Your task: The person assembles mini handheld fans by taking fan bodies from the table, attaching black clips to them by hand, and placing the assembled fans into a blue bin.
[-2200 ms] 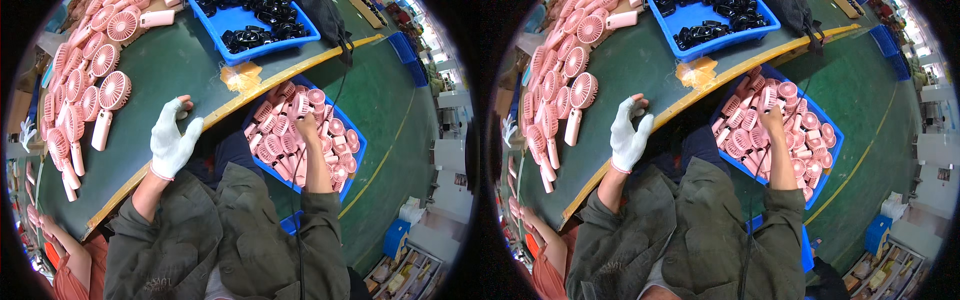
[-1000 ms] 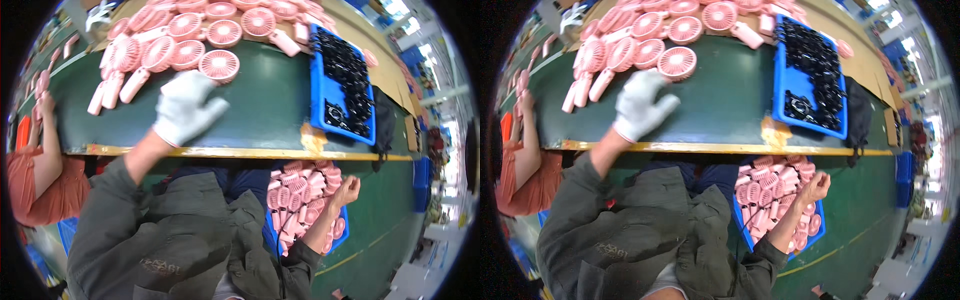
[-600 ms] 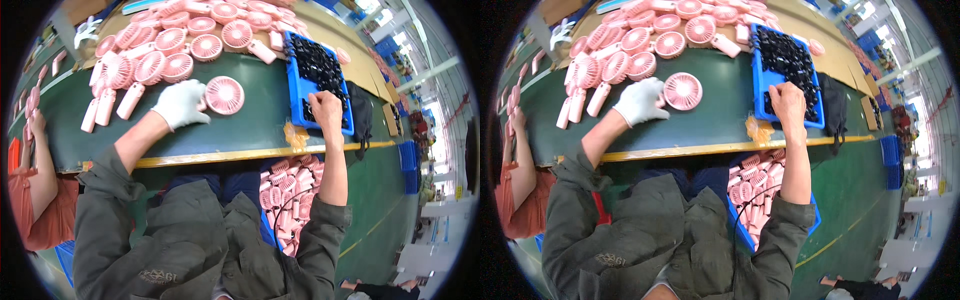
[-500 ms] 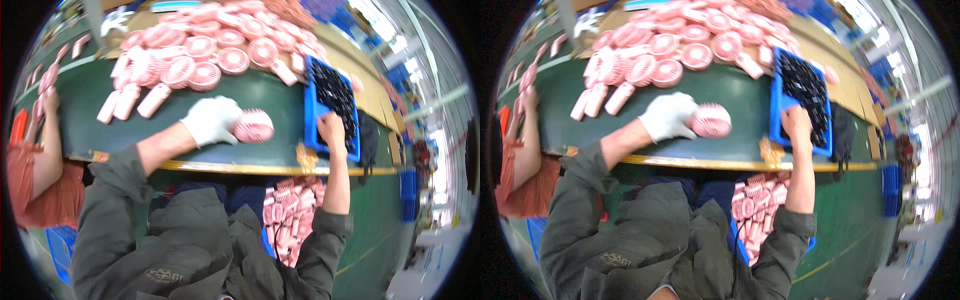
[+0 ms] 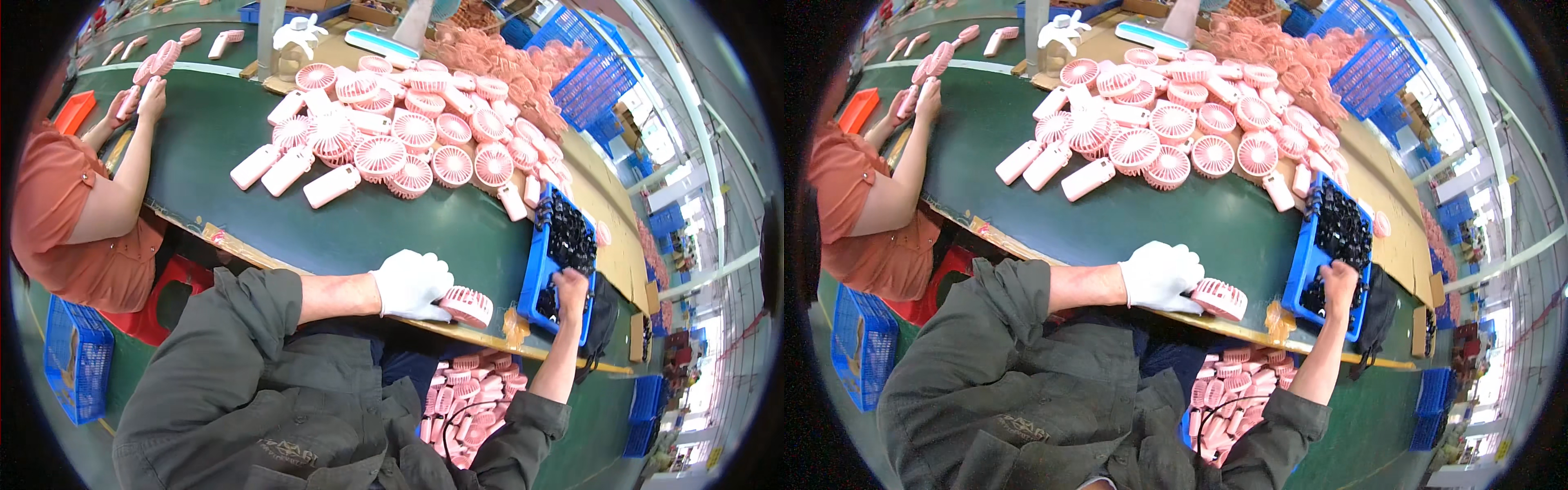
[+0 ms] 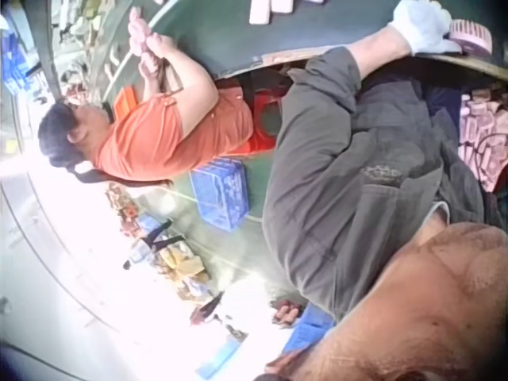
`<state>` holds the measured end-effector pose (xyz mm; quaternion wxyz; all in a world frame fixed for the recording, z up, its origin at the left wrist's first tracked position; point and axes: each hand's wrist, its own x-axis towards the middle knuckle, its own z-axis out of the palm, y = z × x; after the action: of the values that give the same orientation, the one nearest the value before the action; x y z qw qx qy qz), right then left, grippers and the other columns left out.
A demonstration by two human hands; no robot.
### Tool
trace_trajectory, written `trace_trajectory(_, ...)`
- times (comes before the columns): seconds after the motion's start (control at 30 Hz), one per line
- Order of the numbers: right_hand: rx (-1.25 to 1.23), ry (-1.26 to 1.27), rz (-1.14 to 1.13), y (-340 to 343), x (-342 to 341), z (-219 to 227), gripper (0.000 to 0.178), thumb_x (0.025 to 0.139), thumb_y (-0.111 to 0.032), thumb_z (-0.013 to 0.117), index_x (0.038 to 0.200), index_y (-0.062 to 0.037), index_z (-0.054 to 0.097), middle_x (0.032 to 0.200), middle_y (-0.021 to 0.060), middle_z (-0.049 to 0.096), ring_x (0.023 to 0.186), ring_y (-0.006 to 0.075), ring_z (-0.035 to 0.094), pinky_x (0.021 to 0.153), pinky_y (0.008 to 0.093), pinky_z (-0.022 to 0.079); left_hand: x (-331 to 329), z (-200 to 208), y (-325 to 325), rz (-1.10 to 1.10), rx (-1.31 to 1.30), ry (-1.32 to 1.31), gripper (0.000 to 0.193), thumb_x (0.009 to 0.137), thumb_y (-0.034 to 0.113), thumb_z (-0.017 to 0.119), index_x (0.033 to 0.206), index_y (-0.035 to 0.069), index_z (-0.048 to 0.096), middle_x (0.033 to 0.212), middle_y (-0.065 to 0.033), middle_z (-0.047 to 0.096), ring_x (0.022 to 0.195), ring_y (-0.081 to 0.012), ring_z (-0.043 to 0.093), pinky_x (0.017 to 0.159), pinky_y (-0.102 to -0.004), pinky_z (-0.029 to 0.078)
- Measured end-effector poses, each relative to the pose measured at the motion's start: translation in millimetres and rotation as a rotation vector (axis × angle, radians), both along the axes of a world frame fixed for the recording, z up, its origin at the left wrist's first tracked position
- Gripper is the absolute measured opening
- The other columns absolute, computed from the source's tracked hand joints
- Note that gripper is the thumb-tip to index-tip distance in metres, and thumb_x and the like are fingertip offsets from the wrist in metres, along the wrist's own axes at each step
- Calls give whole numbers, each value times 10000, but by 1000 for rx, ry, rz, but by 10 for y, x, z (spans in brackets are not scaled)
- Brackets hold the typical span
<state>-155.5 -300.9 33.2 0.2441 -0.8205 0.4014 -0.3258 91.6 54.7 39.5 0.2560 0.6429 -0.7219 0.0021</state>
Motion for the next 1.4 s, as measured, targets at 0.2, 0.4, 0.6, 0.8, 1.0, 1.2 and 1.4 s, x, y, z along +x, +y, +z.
trace_trajectory(0.2,484,-733,51,940,210,566,528,842,40,611,1313,61,372,703,2,508,541,70,469,429,199,358,46,27,-7,22,118,-5,402,772,488,651,683,96,632,790,-132,601,764,-311,624,598,-424,517)
trace_trajectory(0.4,459,-966,124,2298,128,406,539,816,140,539,1324,109,360,972,128,595,691,203,630,502,263,497,45,-44,-126,54,82,-133,461,792,522,618,639,91,680,604,-132,617,555,-307,629,491,-389,485)
trace_trajectory(0.6,508,-1067,248,3000,140,15,216,865,74,597,1081,66,588,944,114,603,750,182,635,574,246,534,-46,-105,-107,264,120,974,284,810,314,670,805,31,686,699,-72,648,653,-136,618,618,-270,480)
trace_trajectory(0.8,495,-1077,300,3243,287,21,292,863,74,606,1151,55,561,1036,112,564,757,173,623,606,257,553,-407,-53,61,18,42,1399,298,860,238,654,997,-26,628,949,-88,650,857,-129,601,788,-277,476)
trace_trajectory(1.0,676,-1145,340,3436,416,113,243,845,69,633,1082,70,578,1011,97,541,744,185,647,575,259,578,-647,101,212,60,107,1121,286,809,264,619,951,16,631,734,-79,645,638,-124,581,608,-288,480)
trace_trajectory(1.2,624,-1171,243,3394,495,-122,60,892,-9,627,926,40,637,913,44,554,592,63,509,445,183,387,-713,192,180,-2,72,848,343,714,301,705,930,35,684,733,-130,669,646,-206,662,623,-306,511)
trace_trajectory(1.4,728,-1143,147,3260,455,-179,336,1003,-251,488,852,30,589,805,50,566,605,82,507,498,202,391,-721,124,136,49,94,900,260,760,232,684,905,17,691,694,-128,662,630,-143,656,595,-289,509)
